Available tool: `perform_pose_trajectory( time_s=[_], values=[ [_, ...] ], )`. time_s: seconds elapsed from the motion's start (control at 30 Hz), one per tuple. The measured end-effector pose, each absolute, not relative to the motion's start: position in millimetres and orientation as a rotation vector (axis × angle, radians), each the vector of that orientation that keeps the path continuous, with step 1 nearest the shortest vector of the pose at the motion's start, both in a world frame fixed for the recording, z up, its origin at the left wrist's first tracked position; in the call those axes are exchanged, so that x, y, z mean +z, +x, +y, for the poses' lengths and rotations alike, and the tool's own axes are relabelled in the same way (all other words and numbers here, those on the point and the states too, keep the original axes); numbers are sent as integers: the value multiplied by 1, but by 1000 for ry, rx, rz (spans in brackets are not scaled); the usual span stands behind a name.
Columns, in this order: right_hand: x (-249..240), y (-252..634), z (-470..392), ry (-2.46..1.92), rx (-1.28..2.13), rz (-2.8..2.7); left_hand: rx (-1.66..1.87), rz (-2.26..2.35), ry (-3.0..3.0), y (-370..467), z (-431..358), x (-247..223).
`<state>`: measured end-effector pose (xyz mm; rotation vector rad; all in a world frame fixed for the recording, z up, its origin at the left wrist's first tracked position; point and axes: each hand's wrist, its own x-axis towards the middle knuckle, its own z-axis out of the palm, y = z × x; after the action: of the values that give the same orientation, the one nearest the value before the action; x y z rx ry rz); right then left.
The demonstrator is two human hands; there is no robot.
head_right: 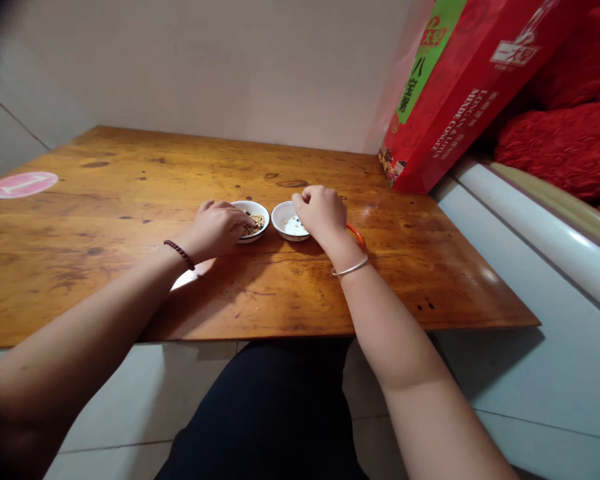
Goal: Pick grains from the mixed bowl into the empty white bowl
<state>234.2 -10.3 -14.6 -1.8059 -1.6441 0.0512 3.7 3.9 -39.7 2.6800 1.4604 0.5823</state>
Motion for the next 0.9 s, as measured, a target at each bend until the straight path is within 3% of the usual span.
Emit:
perform_pose_trajectory(
  time_s=[0.9],
  values=[
    [-20,221,-8,-1471,393,-1774,925,1351,2376,5,5,-35]
  ],
)
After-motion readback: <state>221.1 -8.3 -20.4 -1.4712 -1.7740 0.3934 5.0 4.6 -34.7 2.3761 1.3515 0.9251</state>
